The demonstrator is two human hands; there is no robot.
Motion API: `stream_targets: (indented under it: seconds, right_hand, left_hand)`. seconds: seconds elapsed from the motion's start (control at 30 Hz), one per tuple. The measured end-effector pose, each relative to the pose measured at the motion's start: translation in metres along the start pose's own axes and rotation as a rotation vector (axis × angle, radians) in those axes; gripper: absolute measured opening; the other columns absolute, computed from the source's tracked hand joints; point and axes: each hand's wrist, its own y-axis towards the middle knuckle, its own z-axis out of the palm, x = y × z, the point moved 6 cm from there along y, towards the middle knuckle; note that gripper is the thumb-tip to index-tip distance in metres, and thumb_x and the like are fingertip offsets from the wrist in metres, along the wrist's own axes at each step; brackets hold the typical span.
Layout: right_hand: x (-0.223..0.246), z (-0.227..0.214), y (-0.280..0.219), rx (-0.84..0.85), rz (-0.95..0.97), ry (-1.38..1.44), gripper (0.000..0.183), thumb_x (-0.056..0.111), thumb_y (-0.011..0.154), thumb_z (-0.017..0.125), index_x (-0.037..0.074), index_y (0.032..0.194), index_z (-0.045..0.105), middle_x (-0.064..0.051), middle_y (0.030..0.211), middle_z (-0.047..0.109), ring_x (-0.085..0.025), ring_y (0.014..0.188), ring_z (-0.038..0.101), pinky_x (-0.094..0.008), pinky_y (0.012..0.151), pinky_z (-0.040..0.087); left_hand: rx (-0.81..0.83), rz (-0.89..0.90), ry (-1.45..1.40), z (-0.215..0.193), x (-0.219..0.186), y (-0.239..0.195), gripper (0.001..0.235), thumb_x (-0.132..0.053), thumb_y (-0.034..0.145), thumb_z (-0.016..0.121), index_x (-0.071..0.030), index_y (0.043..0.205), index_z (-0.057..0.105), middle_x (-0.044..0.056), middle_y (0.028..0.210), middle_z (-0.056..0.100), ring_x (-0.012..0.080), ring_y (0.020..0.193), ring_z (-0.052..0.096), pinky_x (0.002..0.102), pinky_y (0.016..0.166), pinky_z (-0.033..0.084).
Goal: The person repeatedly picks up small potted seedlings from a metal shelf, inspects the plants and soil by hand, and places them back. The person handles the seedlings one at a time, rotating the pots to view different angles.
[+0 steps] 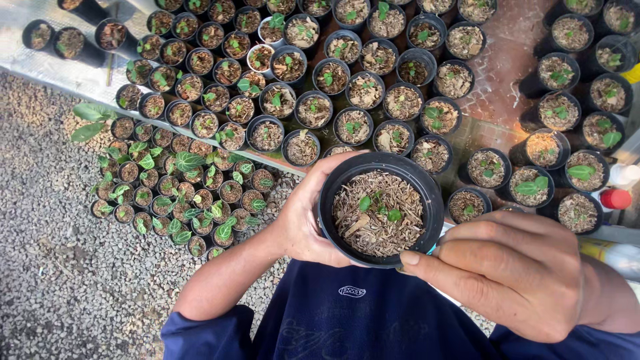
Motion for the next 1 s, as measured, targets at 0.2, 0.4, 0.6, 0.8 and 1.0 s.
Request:
stream_targets:
  seconds: [0.2,0.4,0.6,0.8,1.0]
  right_hand:
    - [0.006,0.019,0.008,-0.117,-0.002,0.084,0.036,0.02,0.081,0.09,0.004,0.108,0.074,-0.004,0.095,0.064,-0.02,0.081,0.07,-0.033,0.064,0.056]
    - [-0.009,0.055,0.017,-0.218,0.196,0.267,0.04,0.019,0.073,0.091,0.004,0.104,0.072,-0.012,0.107,0.063,-0.021,0.084,0.069,-0.032,0.069,0.056]
    - [-0.003,0.088,0.051,-0.233,0.105,0.505,0.032,0.01,0.076,0.087,0.004,0.104,0.073,-0.016,0.111,0.067,-0.023,0.089,0.071,-0.03,0.071,0.058]
    - [0.037,0.108,0.079,-0.212,-0.003,0.553,0.029,0.004,0.076,0.085,0.003,0.101,0.07,-0.011,0.101,0.07,-0.023,0.087,0.073,-0.032,0.069,0.06]
    - [0.087,0.113,0.087,-0.123,0.022,0.172,0.03,0.005,0.076,0.082,0.003,0.105,0.072,-0.01,0.099,0.07,-0.022,0.079,0.07,-0.033,0.062,0.055]
  left_hand:
    - [-0.009,-0.042,-0.198,-0.013,-0.005,-0.023,0.113,-0.021,0.07,0.098,0.002,0.16,0.032,0.013,0.156,0.05,0.0208,0.144,0.05,0.04,0.128,0.038]
    - [0.012,-0.074,-0.294,-0.039,-0.012,-0.054,0.113,-0.021,0.068,0.097,0.005,0.159,0.034,0.014,0.152,0.054,0.0206,0.143,0.053,0.039,0.13,0.039]
    - [0.084,-0.159,-0.486,-0.061,-0.019,-0.089,0.108,-0.021,0.068,0.095,0.007,0.156,0.04,0.016,0.146,0.058,0.0217,0.137,0.057,0.04,0.125,0.041]
    - [0.125,-0.164,-0.579,-0.078,-0.017,-0.121,0.105,-0.023,0.07,0.095,0.009,0.155,0.043,0.017,0.144,0.06,0.0239,0.133,0.058,0.041,0.123,0.042]
    - [-0.105,0.151,0.115,-0.102,-0.053,-0.151,0.102,-0.033,0.076,0.094,0.003,0.156,0.043,0.016,0.152,0.053,0.0278,0.145,0.051,0.04,0.127,0.036]
